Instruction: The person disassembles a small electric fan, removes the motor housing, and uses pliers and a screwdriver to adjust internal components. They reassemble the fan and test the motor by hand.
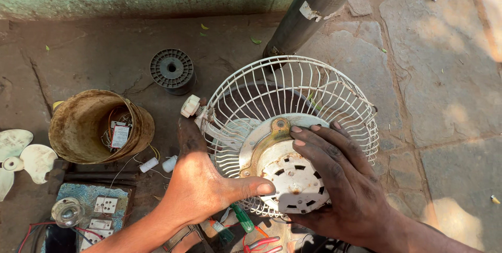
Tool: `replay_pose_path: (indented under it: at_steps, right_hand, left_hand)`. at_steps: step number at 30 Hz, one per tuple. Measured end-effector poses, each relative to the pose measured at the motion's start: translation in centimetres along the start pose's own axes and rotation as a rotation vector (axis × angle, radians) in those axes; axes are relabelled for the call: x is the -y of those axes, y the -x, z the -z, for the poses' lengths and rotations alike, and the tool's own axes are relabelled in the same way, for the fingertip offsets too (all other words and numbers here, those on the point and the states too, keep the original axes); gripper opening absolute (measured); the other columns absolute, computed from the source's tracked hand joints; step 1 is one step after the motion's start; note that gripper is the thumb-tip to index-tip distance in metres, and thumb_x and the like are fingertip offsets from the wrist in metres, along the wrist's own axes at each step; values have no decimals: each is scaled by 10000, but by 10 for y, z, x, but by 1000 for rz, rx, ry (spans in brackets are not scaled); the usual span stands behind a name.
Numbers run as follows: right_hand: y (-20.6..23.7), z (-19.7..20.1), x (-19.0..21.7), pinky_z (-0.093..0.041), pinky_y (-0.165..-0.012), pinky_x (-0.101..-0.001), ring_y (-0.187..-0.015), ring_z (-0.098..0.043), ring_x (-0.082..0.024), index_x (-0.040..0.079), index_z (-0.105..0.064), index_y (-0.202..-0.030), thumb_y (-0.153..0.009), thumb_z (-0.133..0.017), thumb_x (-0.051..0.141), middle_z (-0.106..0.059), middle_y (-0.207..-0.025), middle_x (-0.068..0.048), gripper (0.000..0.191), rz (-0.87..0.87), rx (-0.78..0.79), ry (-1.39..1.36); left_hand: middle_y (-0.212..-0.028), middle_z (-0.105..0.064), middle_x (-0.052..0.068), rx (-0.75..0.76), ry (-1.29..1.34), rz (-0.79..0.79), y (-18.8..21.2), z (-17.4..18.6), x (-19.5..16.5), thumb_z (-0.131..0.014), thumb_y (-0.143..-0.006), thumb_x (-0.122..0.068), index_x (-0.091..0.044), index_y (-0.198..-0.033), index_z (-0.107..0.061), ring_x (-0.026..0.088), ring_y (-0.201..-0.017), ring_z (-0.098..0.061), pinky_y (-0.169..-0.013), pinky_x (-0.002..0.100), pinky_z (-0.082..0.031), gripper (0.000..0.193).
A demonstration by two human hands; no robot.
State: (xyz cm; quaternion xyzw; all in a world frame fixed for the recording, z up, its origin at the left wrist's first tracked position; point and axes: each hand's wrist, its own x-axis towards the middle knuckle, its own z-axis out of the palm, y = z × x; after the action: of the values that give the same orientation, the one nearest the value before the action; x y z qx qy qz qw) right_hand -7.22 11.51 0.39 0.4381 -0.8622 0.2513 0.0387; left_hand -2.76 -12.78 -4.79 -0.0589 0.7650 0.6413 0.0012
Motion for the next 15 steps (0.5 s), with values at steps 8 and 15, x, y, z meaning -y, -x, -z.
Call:
replay_pose_path:
  at_steps: [8, 15]
  right_hand:
    - [4, -6, 1, -383, -1192, -514, -1356, -545, -385, 18, -462, -1406, -626, -942, 441, -583, -1426, -166, 1009, -18, -45, -7]
    - [6, -8, -3, -353, -1212, -525, -1385, -519, -394, -12, -437, -1414, -650, -905, 493, -563, -1438, -187, 1029, 18, -79, -38]
  left_hand:
    - [-1218, -662, 272, -34, -138, -296, -4, 3, 2, -993, -575, -447, 273, -1306, -401, 264, -1122, -653, -977, 371, -480, 1185]
    - [-528, -646, 73, 363, -608, 72, -6, 2, 2, -916, -690, -583, -184, -832, -869, 160, -467, -548, -455, 332, -424, 426]
